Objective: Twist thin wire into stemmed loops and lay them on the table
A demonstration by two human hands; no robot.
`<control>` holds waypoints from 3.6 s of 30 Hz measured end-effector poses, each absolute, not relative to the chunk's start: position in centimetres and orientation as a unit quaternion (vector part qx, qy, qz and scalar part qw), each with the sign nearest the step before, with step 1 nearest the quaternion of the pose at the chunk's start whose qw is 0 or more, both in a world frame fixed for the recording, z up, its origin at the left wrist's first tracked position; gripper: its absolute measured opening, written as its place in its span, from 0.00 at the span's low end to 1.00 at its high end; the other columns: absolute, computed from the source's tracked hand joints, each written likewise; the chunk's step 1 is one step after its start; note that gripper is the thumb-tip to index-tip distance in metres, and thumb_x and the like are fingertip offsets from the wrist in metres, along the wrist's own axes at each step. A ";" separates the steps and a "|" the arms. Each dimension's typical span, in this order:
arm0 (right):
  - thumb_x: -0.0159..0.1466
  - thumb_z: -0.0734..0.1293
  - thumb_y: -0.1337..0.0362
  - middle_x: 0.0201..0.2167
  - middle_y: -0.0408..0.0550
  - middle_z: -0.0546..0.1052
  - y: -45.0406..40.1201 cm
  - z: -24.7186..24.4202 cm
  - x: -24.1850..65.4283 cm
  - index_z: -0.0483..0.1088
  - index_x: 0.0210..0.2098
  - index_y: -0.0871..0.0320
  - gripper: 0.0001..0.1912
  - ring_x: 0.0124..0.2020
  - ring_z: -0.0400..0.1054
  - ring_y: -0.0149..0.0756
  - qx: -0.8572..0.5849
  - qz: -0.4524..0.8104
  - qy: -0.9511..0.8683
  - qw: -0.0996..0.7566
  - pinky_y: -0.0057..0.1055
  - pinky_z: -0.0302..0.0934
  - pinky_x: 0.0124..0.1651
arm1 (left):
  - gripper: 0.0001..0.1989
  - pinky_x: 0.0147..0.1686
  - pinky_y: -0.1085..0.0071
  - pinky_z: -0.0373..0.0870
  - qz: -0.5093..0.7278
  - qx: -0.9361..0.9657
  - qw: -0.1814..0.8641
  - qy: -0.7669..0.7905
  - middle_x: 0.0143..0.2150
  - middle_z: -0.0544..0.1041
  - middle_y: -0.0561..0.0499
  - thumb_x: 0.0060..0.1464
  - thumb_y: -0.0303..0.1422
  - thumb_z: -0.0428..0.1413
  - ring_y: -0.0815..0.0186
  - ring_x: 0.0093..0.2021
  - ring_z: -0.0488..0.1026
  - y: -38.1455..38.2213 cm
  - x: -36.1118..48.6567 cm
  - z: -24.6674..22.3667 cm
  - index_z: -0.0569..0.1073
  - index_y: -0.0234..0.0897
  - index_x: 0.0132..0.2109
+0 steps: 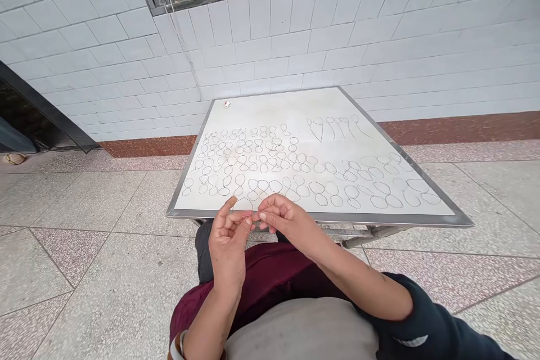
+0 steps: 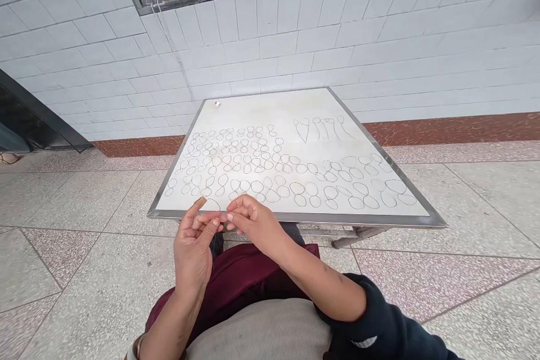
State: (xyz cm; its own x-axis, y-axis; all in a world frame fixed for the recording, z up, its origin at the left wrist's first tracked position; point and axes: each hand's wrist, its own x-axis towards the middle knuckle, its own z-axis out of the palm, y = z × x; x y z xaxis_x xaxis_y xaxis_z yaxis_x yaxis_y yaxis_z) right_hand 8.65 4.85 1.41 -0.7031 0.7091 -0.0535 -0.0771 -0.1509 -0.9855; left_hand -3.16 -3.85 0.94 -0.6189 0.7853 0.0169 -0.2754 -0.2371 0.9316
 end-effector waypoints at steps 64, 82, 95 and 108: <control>0.68 0.56 0.64 0.21 0.39 0.67 1.6 -1.5 7.4 0.63 0.35 0.52 0.08 0.22 0.61 0.33 -0.289 0.408 -0.825 0.263 0.29 0.53 0.29 | 0.23 0.37 0.71 0.70 0.740 0.255 0.291 0.550 0.27 0.72 0.58 0.50 0.30 0.62 0.71 0.28 0.71 -3.7 -4.5 1.3 0.71 0.41 0.54; 0.70 0.55 0.52 0.26 0.43 0.73 1.5 -4.6 12.2 0.64 0.35 0.52 0.15 0.27 0.68 0.36 -0.321 0.565 -0.737 0.189 0.34 0.63 0.34 | 0.24 0.33 0.72 0.73 0.784 0.190 0.198 0.557 0.24 0.72 0.59 0.42 0.28 0.66 0.72 0.26 0.71 -5.3 -11.0 3.8 0.73 0.35 0.49; 0.68 0.62 0.63 0.28 0.42 0.76 2.2 1.4 6.8 0.71 0.37 0.53 0.06 0.34 0.68 0.35 -0.268 0.338 -0.876 0.216 0.31 0.60 0.38 | 0.28 0.31 0.70 0.76 0.725 0.263 0.302 0.561 0.26 0.69 0.58 0.44 0.30 0.64 0.69 0.30 0.69 -3.9 -8.4 3.6 0.71 0.34 0.54; 0.70 0.58 0.67 0.26 0.42 0.73 2.5 -0.9 6.0 0.70 0.39 0.56 0.10 0.30 0.65 0.33 -0.222 0.286 -0.892 0.271 0.27 0.58 0.34 | 0.25 0.31 0.73 0.73 0.720 0.271 0.312 0.558 0.26 0.69 0.59 0.46 0.29 0.63 0.72 0.25 0.71 -3.7 -8.1 2.9 0.72 0.36 0.54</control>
State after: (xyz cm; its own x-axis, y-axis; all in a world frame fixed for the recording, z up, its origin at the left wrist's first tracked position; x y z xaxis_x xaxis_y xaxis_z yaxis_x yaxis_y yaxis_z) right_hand 5.96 2.55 -0.88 -0.7551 0.5501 0.3567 0.2403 0.7384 -0.6301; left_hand -8.06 -3.72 2.93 -0.6578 0.7520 0.0418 -0.1470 -0.1826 0.9721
